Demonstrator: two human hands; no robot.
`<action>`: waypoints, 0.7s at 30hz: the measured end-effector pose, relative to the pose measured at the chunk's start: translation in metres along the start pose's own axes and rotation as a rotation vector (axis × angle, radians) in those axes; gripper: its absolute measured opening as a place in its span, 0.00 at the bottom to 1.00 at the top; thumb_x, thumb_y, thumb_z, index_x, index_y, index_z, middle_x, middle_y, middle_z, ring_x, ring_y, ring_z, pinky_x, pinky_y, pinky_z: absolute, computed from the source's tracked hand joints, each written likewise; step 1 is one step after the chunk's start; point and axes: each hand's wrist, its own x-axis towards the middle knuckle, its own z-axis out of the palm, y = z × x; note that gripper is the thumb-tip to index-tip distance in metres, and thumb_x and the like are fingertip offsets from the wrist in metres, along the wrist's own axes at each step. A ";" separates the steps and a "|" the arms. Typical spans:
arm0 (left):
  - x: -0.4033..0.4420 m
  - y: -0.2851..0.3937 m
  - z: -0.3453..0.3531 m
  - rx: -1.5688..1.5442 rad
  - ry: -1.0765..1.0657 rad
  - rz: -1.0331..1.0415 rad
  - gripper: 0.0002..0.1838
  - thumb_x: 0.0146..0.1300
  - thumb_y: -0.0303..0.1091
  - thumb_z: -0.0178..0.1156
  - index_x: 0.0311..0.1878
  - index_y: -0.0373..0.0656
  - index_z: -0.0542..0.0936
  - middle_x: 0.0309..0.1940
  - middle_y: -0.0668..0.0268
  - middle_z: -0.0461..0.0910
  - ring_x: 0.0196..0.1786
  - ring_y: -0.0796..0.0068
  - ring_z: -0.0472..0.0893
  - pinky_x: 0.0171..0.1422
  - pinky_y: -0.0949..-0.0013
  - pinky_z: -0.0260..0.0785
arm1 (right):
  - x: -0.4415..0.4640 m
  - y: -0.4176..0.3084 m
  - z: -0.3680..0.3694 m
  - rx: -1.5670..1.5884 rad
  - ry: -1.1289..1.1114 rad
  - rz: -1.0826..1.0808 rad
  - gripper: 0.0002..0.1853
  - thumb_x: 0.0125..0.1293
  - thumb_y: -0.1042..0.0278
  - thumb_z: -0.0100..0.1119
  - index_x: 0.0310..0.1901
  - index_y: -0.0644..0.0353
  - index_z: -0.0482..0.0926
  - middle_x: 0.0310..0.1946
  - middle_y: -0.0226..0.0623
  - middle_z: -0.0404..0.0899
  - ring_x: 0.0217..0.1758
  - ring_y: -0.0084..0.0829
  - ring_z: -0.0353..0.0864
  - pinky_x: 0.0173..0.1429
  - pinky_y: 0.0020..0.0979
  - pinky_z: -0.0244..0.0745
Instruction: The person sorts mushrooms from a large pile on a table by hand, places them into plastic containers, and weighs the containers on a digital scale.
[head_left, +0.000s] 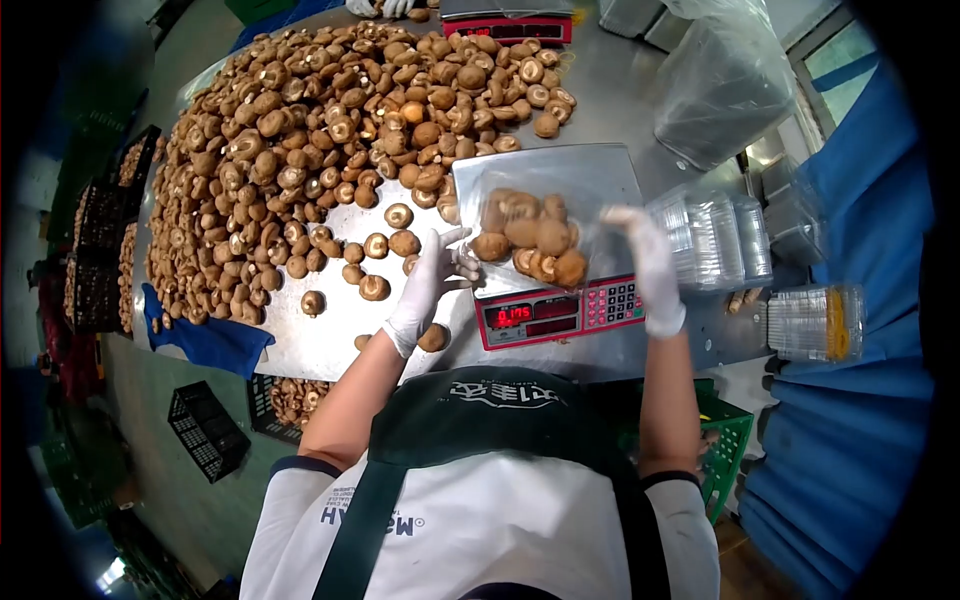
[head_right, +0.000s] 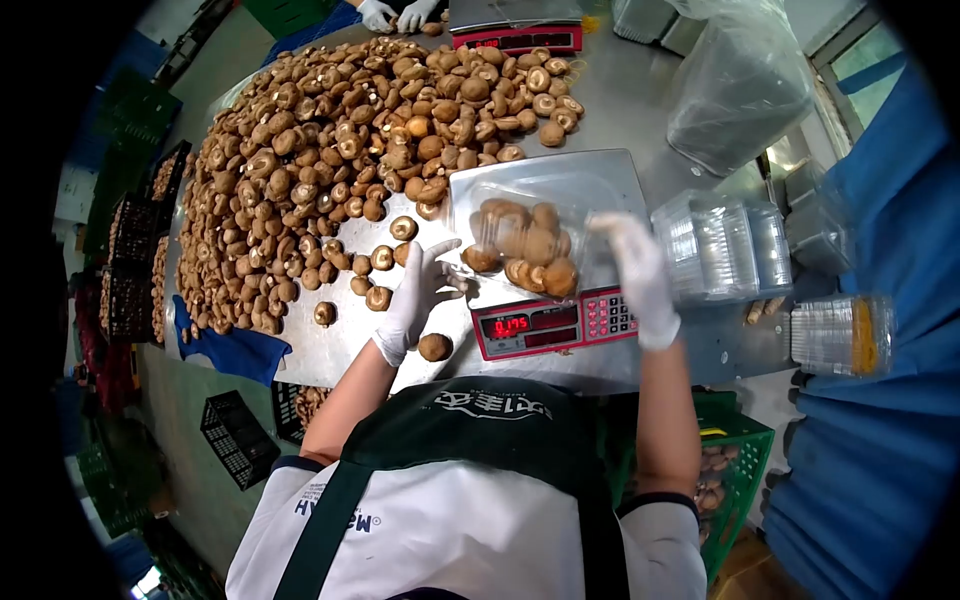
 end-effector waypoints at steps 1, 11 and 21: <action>-0.001 0.004 0.004 0.013 0.023 -0.022 0.42 0.73 0.70 0.27 0.69 0.43 0.66 0.35 0.69 0.73 0.45 0.73 0.78 0.58 0.64 0.70 | -0.020 0.001 0.003 -0.261 -0.051 -0.015 0.13 0.73 0.69 0.52 0.54 0.64 0.79 0.57 0.42 0.76 0.61 0.35 0.75 0.65 0.36 0.69; 0.004 -0.021 -0.010 -0.022 0.008 -0.038 0.01 0.67 0.27 0.54 0.39 0.44 0.73 0.34 0.66 0.80 0.37 0.75 0.82 0.46 0.68 0.76 | -0.075 0.017 0.079 0.418 0.404 0.501 0.11 0.68 0.80 0.51 0.51 0.67 0.70 0.35 0.38 0.76 0.30 0.22 0.80 0.31 0.23 0.78; -0.003 -0.038 -0.007 -0.289 -0.087 -0.051 0.04 0.64 0.23 0.51 0.41 0.41 0.72 0.33 0.62 0.77 0.34 0.69 0.79 0.45 0.65 0.76 | -0.070 0.024 0.063 0.699 0.386 0.513 0.10 0.65 0.80 0.53 0.48 0.68 0.72 0.31 0.33 0.75 0.27 0.21 0.75 0.28 0.22 0.71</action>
